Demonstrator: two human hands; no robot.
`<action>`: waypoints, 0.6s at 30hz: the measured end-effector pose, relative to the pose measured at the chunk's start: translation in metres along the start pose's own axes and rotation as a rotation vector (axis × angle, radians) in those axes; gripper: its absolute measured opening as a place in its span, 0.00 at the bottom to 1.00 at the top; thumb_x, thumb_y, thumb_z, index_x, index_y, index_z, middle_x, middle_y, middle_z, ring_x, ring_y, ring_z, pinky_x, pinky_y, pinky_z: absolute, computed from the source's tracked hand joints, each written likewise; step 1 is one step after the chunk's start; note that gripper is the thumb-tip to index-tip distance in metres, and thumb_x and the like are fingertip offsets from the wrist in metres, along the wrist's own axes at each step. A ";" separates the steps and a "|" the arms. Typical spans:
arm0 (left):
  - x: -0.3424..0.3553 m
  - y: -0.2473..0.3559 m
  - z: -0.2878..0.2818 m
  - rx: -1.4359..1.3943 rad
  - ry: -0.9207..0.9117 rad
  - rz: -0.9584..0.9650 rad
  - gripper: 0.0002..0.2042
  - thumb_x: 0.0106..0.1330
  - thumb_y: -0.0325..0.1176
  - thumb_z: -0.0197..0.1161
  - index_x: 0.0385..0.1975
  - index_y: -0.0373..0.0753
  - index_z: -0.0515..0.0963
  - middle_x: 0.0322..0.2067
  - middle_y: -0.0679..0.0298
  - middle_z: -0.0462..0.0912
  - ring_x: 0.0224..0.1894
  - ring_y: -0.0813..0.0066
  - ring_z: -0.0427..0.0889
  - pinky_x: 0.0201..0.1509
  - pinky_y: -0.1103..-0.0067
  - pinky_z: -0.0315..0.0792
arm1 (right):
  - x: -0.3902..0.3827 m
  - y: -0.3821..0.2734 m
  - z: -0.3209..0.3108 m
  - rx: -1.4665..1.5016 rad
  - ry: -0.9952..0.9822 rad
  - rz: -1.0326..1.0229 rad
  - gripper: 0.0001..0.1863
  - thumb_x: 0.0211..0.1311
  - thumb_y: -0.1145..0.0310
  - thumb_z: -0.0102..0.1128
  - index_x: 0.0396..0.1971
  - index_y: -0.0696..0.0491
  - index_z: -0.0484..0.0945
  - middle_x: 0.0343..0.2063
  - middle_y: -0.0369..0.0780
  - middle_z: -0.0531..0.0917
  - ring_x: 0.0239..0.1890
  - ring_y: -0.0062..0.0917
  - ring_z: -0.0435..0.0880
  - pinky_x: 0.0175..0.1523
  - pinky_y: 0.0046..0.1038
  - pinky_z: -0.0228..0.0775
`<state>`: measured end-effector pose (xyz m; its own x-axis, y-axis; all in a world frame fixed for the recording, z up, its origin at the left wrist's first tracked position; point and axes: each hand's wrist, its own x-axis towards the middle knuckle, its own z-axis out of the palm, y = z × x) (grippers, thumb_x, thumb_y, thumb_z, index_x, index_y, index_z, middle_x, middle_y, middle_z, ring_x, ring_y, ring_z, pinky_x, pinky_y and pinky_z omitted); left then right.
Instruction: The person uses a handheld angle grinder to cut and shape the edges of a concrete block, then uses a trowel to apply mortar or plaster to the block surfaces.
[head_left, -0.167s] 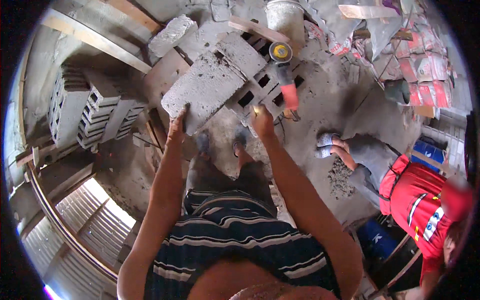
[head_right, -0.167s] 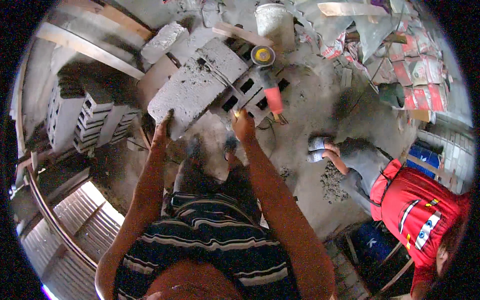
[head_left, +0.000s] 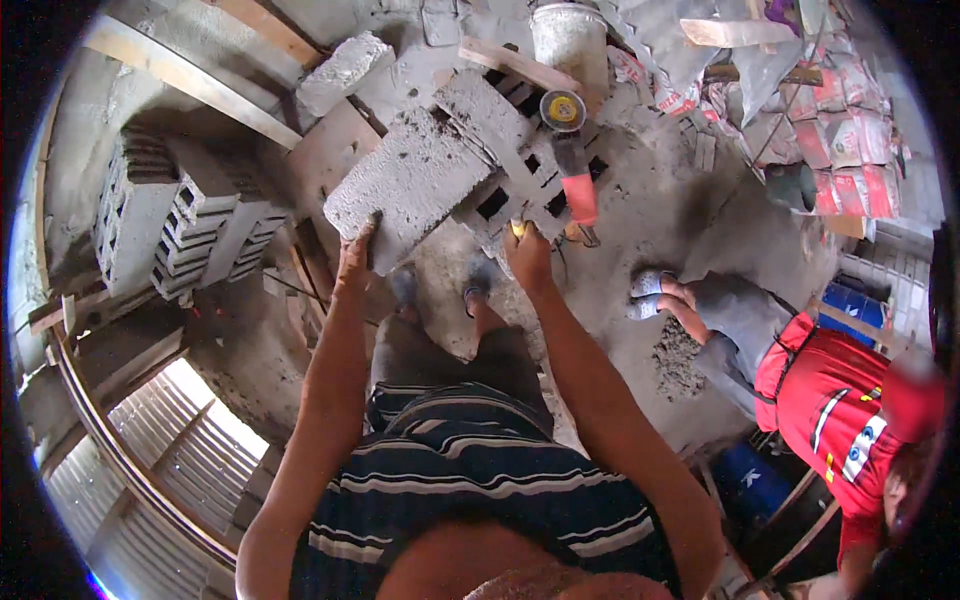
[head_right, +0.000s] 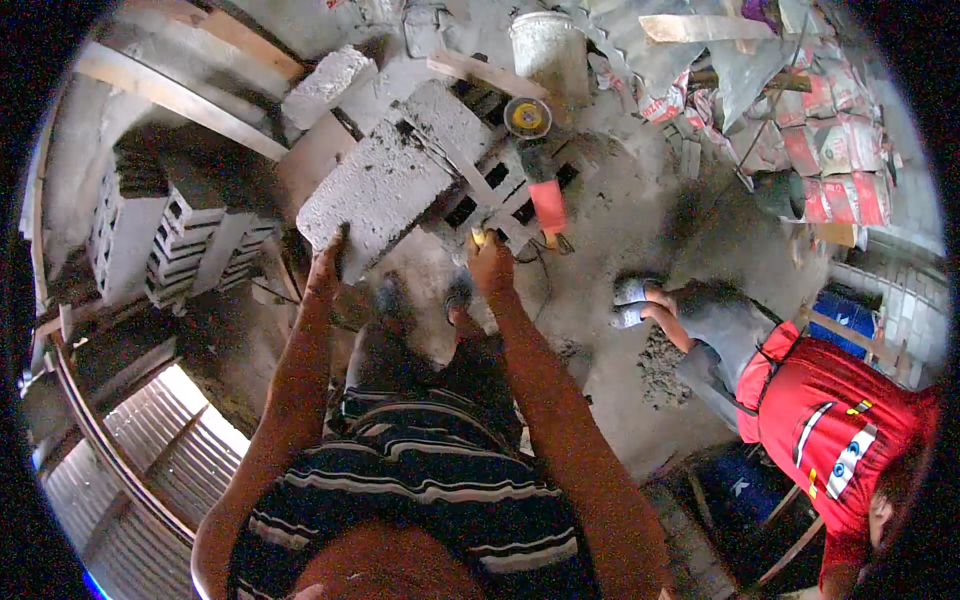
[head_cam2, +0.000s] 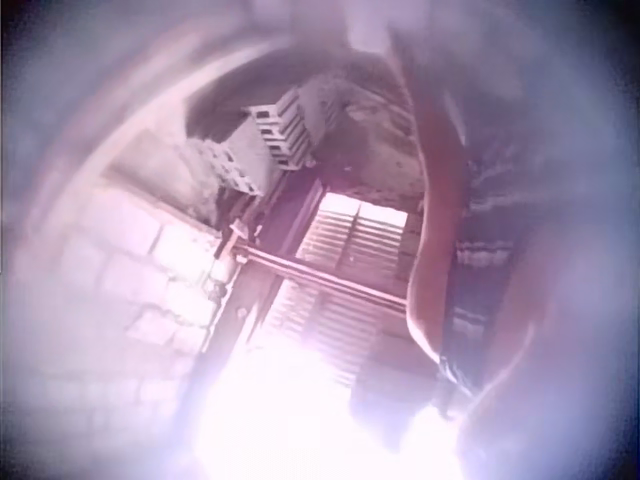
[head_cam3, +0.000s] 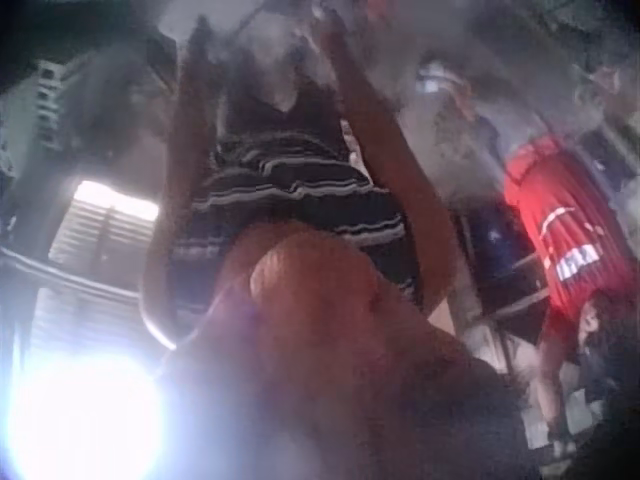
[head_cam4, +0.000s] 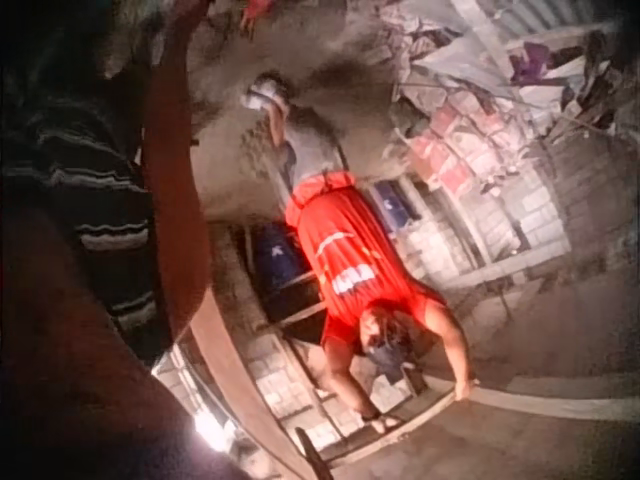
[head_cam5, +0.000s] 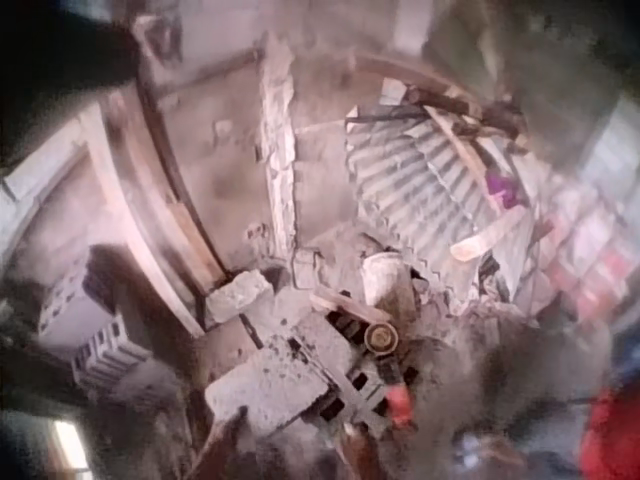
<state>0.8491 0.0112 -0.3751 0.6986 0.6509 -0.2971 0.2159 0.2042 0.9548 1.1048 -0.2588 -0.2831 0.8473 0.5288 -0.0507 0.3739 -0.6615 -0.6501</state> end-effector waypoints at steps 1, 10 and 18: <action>0.004 0.019 0.038 -0.336 0.039 -0.196 0.36 0.54 0.31 0.74 0.64 0.44 0.64 0.55 0.62 0.75 0.52 0.65 0.77 0.55 0.66 0.75 | -0.003 0.014 -0.006 -0.038 0.109 0.022 0.18 0.63 0.58 0.62 0.28 0.59 0.73 0.23 0.52 0.82 0.28 0.49 0.83 0.32 0.44 0.73; -0.010 0.104 0.085 -0.514 0.217 -0.172 0.32 0.59 0.33 0.70 0.64 0.47 0.65 0.56 0.61 0.75 0.57 0.64 0.74 0.57 0.67 0.73 | -0.030 0.085 0.008 -0.161 -0.033 0.018 0.18 0.61 0.56 0.62 0.34 0.58 0.75 0.29 0.54 0.82 0.32 0.51 0.82 0.36 0.47 0.73; 0.001 0.078 0.069 -0.318 0.271 -0.434 0.30 0.56 0.32 0.70 0.61 0.40 0.68 0.52 0.59 0.77 0.48 0.62 0.79 0.51 0.68 0.76 | -0.058 0.070 -0.056 -0.268 0.011 -0.140 0.21 0.62 0.55 0.61 0.38 0.61 0.75 0.27 0.55 0.82 0.32 0.52 0.82 0.36 0.45 0.74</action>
<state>0.9138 -0.0222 -0.3008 0.3842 0.6138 -0.6896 0.1982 0.6747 0.7110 1.1029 -0.3655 -0.2828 0.7835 0.6204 0.0344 0.5729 -0.6999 -0.4266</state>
